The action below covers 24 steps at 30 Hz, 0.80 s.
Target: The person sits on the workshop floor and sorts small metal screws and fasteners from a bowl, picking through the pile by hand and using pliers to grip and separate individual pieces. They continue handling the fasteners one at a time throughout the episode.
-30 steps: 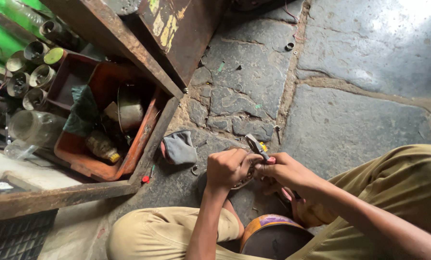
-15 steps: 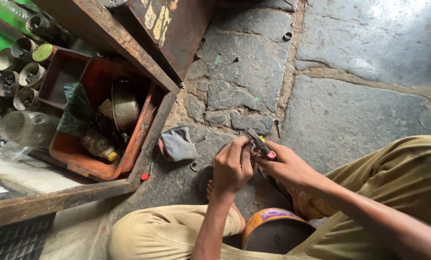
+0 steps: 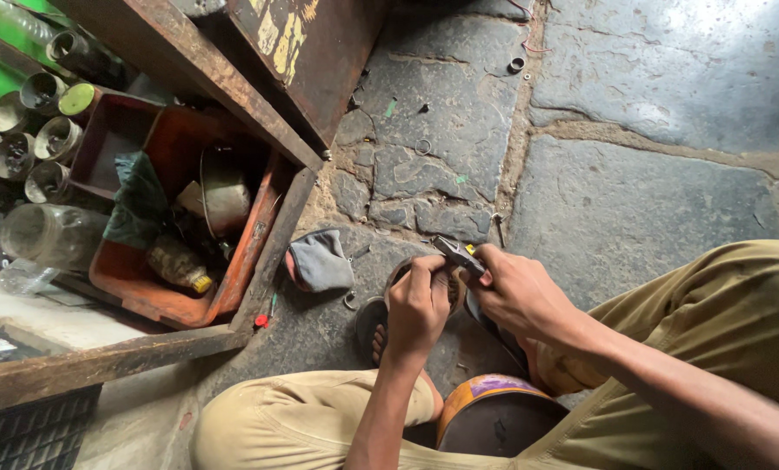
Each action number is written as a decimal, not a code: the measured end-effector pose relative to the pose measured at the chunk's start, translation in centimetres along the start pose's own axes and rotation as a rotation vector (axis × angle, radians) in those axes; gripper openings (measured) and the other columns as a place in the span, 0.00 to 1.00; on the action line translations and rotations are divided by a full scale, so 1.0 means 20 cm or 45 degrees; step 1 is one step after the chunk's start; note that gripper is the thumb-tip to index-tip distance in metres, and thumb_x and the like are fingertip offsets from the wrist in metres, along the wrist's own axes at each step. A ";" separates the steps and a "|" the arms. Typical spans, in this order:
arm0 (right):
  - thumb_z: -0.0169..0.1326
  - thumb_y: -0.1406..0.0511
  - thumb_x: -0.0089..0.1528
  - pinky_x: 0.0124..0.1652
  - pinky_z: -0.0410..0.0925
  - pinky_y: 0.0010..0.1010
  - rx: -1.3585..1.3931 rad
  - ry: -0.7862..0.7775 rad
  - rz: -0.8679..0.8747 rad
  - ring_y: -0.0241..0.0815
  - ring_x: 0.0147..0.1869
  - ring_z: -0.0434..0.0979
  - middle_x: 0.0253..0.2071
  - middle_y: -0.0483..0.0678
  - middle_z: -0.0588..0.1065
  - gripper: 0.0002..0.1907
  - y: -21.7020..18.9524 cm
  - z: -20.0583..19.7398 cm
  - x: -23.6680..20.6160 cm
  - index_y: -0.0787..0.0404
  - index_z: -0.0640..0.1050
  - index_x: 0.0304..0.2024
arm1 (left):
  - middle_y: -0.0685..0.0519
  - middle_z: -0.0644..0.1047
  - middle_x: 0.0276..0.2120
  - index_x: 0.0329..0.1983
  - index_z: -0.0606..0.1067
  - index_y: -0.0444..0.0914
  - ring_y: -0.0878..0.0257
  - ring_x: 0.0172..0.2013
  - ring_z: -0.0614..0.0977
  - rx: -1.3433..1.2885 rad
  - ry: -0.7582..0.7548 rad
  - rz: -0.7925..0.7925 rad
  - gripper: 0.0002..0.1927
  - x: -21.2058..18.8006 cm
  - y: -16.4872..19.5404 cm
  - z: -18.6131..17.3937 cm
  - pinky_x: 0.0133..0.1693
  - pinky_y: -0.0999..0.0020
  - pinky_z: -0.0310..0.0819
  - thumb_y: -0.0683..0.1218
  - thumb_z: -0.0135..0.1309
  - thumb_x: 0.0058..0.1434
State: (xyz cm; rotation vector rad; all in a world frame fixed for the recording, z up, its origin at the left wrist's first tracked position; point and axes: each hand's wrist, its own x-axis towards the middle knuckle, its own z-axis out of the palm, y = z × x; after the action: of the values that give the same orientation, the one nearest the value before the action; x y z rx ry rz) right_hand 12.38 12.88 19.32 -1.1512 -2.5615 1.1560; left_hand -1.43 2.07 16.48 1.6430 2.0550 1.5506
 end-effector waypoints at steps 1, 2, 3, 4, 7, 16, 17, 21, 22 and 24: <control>0.55 0.52 0.64 0.35 0.65 0.51 0.003 -0.047 0.063 0.67 0.36 0.73 0.27 0.61 0.74 0.21 0.00 0.00 0.00 0.66 0.71 0.36 | 0.43 0.80 0.34 0.45 0.72 0.33 0.46 0.35 0.84 0.024 0.023 0.055 0.07 0.01 0.01 0.00 0.37 0.57 0.78 0.34 0.55 0.66; 0.55 0.52 0.63 0.34 0.65 0.50 0.048 -0.084 0.077 0.66 0.34 0.71 0.26 0.61 0.73 0.21 0.00 -0.01 0.01 0.66 0.72 0.35 | 0.43 0.80 0.35 0.46 0.72 0.33 0.46 0.35 0.84 0.048 0.045 0.108 0.07 0.01 0.02 -0.01 0.37 0.56 0.78 0.35 0.55 0.66; 0.55 0.52 0.62 0.33 0.65 0.49 0.094 -0.120 0.092 0.65 0.31 0.69 0.25 0.61 0.72 0.21 0.00 -0.01 0.01 0.66 0.72 0.34 | 0.44 0.79 0.35 0.47 0.72 0.32 0.46 0.34 0.84 0.071 0.065 0.161 0.08 0.02 0.03 -0.01 0.37 0.56 0.78 0.35 0.55 0.66; 0.55 0.53 0.62 0.32 0.65 0.49 0.140 -0.155 0.106 0.65 0.29 0.67 0.24 0.61 0.71 0.21 0.00 -0.02 0.01 0.66 0.72 0.33 | 0.44 0.79 0.35 0.47 0.73 0.33 0.46 0.34 0.84 0.079 0.068 0.170 0.07 0.02 0.04 -0.02 0.38 0.56 0.78 0.35 0.54 0.66; 0.53 0.55 0.60 0.32 0.66 0.46 0.277 -0.250 0.190 0.59 0.27 0.69 0.22 0.59 0.72 0.17 0.01 -0.01 0.02 0.64 0.75 0.33 | 0.44 0.80 0.34 0.45 0.73 0.33 0.46 0.34 0.83 0.066 0.072 0.141 0.06 0.03 0.06 -0.02 0.38 0.56 0.78 0.35 0.54 0.67; 0.55 0.68 0.56 0.44 0.69 0.45 0.219 0.228 -0.434 0.63 0.46 0.76 0.40 0.61 0.75 0.23 0.01 0.02 0.00 0.64 0.71 0.54 | 0.47 0.81 0.32 0.40 0.76 0.32 0.58 0.33 0.83 -0.379 0.163 -0.273 0.04 0.00 0.10 -0.01 0.38 0.66 0.77 0.36 0.52 0.65; 0.54 0.69 0.54 0.46 0.69 0.45 0.182 0.226 -0.447 0.63 0.48 0.76 0.42 0.60 0.75 0.25 0.01 0.01 0.00 0.64 0.71 0.55 | 0.48 0.81 0.31 0.40 0.77 0.32 0.60 0.33 0.82 -0.466 0.152 -0.324 0.03 -0.01 0.11 -0.01 0.38 0.68 0.76 0.36 0.53 0.65; 0.56 0.71 0.48 0.52 0.68 0.44 0.091 0.211 -0.574 0.61 0.54 0.73 0.47 0.58 0.75 0.30 0.01 -0.03 0.01 0.64 0.70 0.55 | 0.51 0.81 0.35 0.42 0.77 0.32 0.67 0.35 0.81 -0.645 0.074 -0.398 0.05 -0.03 0.11 -0.05 0.39 0.71 0.77 0.36 0.52 0.65; 0.57 0.71 0.47 0.53 0.67 0.44 0.080 0.207 -0.629 0.61 0.55 0.73 0.48 0.58 0.75 0.30 0.00 -0.04 0.01 0.64 0.70 0.54 | 0.51 0.82 0.34 0.42 0.77 0.32 0.68 0.34 0.81 -0.629 0.053 -0.402 0.05 -0.03 0.10 -0.06 0.38 0.71 0.77 0.36 0.52 0.65; 0.56 0.72 0.45 0.54 0.66 0.45 0.036 0.259 -0.674 0.61 0.56 0.72 0.48 0.58 0.74 0.32 0.00 -0.05 0.02 0.65 0.70 0.55 | 0.52 0.83 0.32 0.43 0.78 0.32 0.69 0.32 0.81 -0.595 0.011 -0.412 0.06 -0.04 0.09 -0.07 0.36 0.72 0.77 0.37 0.53 0.65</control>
State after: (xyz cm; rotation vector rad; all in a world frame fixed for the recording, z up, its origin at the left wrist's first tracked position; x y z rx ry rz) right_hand 12.41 13.71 19.96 -0.4953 -2.4557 0.8897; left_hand -0.77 0.47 18.01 1.0824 1.6777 1.7404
